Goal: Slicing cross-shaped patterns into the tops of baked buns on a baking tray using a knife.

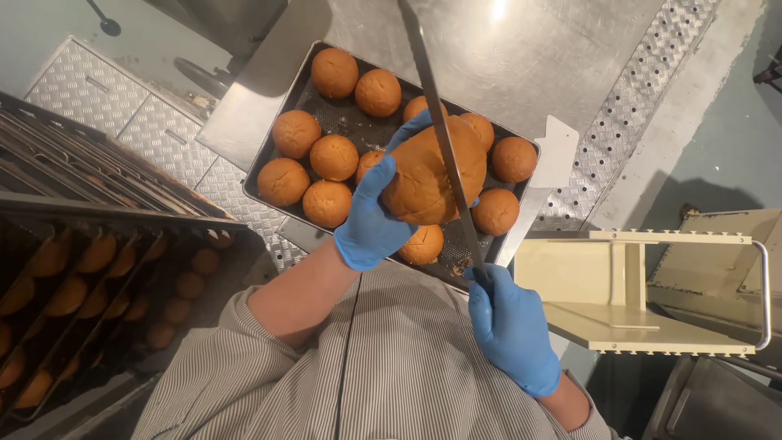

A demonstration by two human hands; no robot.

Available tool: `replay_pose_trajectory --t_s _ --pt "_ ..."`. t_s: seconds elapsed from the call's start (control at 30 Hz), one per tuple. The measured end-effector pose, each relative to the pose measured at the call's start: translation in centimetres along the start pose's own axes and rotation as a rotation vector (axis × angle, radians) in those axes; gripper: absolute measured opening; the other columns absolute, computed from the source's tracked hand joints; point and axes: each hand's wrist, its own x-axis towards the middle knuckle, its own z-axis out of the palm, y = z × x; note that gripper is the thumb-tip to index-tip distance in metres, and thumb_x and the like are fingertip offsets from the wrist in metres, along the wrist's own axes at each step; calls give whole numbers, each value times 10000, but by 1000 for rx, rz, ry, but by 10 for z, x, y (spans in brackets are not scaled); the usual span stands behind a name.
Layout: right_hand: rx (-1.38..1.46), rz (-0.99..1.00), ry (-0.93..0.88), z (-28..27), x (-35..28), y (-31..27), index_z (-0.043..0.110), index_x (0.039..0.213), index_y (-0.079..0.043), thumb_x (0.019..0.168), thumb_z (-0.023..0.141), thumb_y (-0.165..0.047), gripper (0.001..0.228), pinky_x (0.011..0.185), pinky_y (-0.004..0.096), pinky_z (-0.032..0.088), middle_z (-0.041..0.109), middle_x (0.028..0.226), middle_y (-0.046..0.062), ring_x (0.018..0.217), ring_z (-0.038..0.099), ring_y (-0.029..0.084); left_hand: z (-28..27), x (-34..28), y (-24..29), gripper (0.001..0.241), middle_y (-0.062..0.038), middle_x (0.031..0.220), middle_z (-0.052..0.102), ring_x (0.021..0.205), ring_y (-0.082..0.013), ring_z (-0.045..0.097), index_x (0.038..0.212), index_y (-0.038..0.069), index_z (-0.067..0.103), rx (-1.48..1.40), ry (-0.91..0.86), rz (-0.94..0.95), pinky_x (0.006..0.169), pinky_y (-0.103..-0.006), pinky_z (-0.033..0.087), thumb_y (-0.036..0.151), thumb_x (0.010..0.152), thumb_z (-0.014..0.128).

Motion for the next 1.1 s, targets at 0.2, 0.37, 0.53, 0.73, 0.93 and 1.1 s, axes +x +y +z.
replay_pose_trajectory --t_s 0.2,0.37,0.53,0.73,0.93,1.1 --pt "-34 3 51 0 3 -6 615 1123 1 960 589 -117 202 606 416 568 752 858 198 710 748 366 -1 -4 -19 629 -110 1574 466 1494 -282 449 1567 102 409 223 -6 59 1281 -458 373 317 1027 647" --pt "-49 30 -17 3 -1 7 610 1106 3 955 594 -133 204 603 434 559 746 843 208 714 727 401 10 2 -16 606 -115 1537 485 1478 -261 451 1546 94 422 115 65 35 1273 -427 381 336 1031 631" --pt "-43 104 -61 5 -4 10 600 1054 -6 935 604 -164 198 588 433 569 748 830 204 690 737 397 11 0 -14 561 -138 1502 503 1433 -299 491 1513 101 432 237 60 97 1212 -470 439 331 1040 628" --pt "-18 105 22 7 4 15 595 1079 0 951 590 -144 193 601 462 541 719 816 233 730 711 430 6 0 -36 553 -109 1512 491 1435 -256 494 1546 102 416 87 1 -39 1208 -426 452 297 1063 600" --pt "23 74 -10 15 -5 31 597 1071 9 926 589 -146 212 588 460 542 720 822 234 717 699 435 -25 -2 -46 540 -127 1530 485 1443 -263 493 1585 89 386 770 19 112 1256 -450 433 290 1121 575" --pt "-34 283 -40 5 14 18 598 1036 21 975 589 -185 215 627 458 524 706 798 250 714 700 431 8 11 -54 596 -55 1637 400 1531 -245 390 1647 130 302 48 4 -120 1291 -441 329 329 1110 464"
